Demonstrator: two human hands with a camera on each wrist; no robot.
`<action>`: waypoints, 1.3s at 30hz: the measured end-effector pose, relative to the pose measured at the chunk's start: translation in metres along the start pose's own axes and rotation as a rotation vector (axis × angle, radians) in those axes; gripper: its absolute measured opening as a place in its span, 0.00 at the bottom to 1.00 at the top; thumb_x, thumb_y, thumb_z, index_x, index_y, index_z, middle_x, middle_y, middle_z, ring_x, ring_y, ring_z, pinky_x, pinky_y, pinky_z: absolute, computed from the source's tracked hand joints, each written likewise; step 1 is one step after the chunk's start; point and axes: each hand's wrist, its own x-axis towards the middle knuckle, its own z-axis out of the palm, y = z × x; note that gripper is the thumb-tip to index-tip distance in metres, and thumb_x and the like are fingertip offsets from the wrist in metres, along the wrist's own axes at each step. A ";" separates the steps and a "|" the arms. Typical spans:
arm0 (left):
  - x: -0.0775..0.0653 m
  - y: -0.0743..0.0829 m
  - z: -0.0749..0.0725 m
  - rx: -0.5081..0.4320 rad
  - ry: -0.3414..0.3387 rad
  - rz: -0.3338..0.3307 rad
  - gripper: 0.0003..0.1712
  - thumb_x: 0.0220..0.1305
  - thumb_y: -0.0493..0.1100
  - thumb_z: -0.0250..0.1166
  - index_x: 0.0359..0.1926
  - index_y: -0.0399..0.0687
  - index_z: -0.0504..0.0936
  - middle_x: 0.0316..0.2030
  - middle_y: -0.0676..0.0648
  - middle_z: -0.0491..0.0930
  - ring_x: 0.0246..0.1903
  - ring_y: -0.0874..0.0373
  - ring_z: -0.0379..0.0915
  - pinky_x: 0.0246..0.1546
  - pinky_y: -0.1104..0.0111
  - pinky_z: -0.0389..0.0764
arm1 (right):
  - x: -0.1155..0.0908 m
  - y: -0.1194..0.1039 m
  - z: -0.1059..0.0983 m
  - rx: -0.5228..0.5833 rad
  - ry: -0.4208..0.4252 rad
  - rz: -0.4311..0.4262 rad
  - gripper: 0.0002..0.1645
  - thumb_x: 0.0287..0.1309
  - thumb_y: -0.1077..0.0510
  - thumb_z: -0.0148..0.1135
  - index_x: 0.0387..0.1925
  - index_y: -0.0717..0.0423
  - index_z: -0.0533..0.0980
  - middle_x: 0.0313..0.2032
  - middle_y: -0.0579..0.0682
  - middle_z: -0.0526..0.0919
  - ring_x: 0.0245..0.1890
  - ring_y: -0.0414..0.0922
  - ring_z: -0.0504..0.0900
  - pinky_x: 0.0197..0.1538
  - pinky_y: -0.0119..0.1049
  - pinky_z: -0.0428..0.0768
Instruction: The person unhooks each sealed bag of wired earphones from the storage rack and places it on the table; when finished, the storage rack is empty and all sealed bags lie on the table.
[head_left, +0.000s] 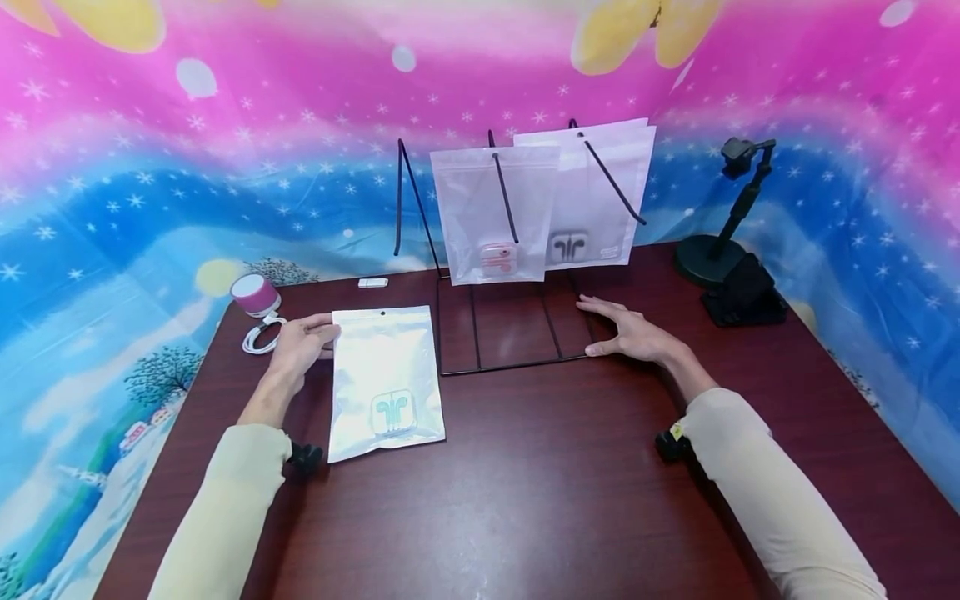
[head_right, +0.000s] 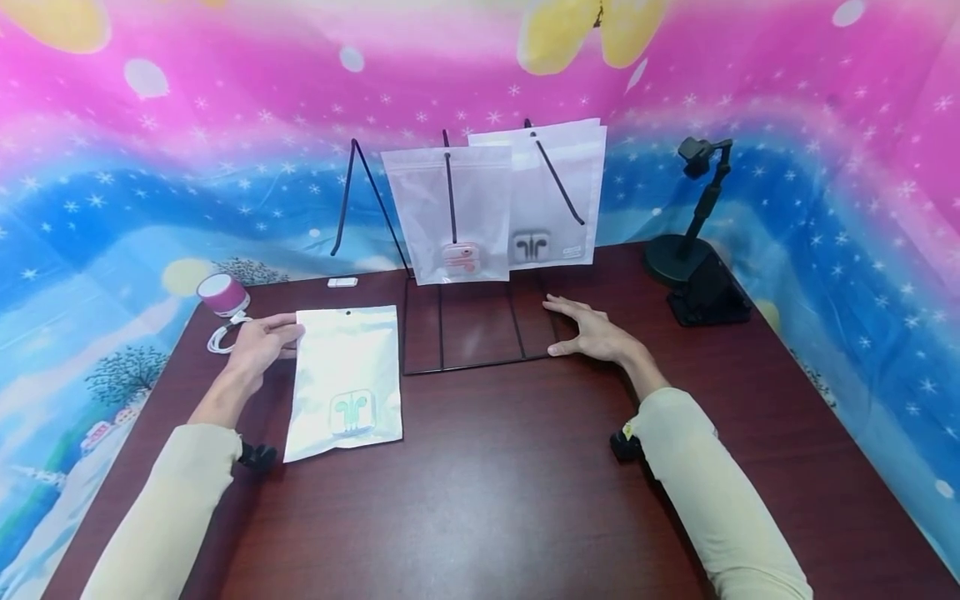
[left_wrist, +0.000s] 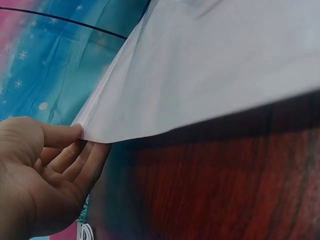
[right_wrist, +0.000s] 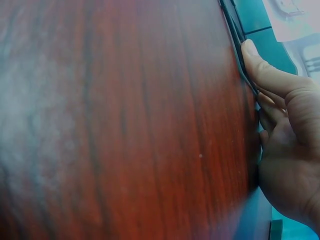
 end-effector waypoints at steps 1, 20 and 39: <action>0.000 0.001 0.000 0.002 -0.012 -0.003 0.32 0.80 0.46 0.57 0.78 0.39 0.64 0.67 0.33 0.75 0.56 0.47 0.78 0.50 0.68 0.84 | 0.000 0.000 0.000 0.000 0.001 0.000 0.53 0.64 0.47 0.73 0.82 0.52 0.56 0.83 0.57 0.47 0.81 0.63 0.40 0.73 0.75 0.34; 0.010 0.005 0.001 -0.077 0.012 0.039 0.33 0.80 0.44 0.58 0.78 0.38 0.62 0.72 0.36 0.70 0.68 0.42 0.71 0.64 0.59 0.77 | 0.001 -0.003 -0.005 -0.013 0.008 0.003 0.53 0.64 0.48 0.73 0.81 0.53 0.56 0.82 0.58 0.47 0.81 0.63 0.41 0.73 0.75 0.34; -0.008 0.051 0.017 -0.309 -0.066 0.270 0.37 0.69 0.43 0.72 0.75 0.45 0.70 0.68 0.43 0.77 0.52 0.69 0.81 0.57 0.76 0.78 | -0.003 0.001 0.001 0.016 0.020 0.001 0.52 0.64 0.48 0.73 0.81 0.52 0.57 0.82 0.56 0.48 0.81 0.62 0.41 0.74 0.74 0.35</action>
